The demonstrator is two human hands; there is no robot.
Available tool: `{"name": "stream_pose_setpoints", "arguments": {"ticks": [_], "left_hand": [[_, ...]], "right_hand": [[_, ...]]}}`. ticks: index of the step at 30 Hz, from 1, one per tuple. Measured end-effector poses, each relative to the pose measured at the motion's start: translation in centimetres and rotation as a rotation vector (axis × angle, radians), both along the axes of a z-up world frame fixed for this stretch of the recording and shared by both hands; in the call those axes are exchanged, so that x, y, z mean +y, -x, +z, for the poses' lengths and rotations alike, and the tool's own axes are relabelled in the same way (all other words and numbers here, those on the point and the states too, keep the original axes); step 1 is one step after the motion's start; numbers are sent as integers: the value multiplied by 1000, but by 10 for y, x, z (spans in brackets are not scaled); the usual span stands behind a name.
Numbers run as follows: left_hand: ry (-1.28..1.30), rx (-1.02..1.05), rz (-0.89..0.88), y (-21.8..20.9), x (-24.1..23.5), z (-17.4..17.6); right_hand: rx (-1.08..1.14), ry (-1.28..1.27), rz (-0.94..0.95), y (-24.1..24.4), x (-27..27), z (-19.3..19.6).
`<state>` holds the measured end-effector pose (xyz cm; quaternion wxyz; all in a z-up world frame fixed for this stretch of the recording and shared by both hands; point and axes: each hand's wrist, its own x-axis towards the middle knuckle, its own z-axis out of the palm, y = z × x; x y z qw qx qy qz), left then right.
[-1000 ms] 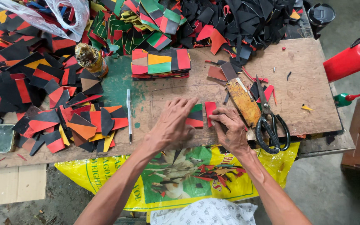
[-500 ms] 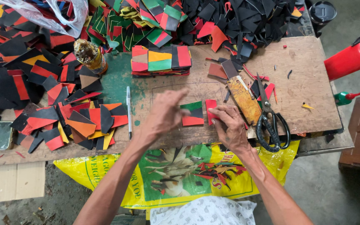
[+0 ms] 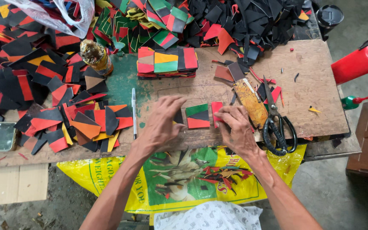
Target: The person assembles small colored foam pieces into patterned shapes on a wooden workbench. They use a marker to trace outlines, then cut the pieces with scissors and arrange them into a repeating geometric design. The finished shapes are stacked on the table.
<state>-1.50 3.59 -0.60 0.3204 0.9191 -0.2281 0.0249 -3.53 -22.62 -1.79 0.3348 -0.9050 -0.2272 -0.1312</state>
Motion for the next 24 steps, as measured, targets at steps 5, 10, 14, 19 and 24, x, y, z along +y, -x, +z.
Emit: {"name": "stream_pose_setpoints", "arguments": {"ticks": [5, 10, 14, 19, 24], "left_hand": [[-13, -7, 54, 17, 22, -13], [-30, 2, 43, 18, 21, -21], [-32, 17, 49, 20, 24, -21], [3, 4, 32, 20, 24, -20], [2, 2, 42, 20, 25, -22]], "right_hand": [[21, 29, 113, -10, 13, 18], [115, 119, 281, -28, 27, 16], [180, 108, 290, -30, 29, 7], [183, 102, 308, -32, 33, 2], [182, 115, 332, -36, 40, 5]]}}
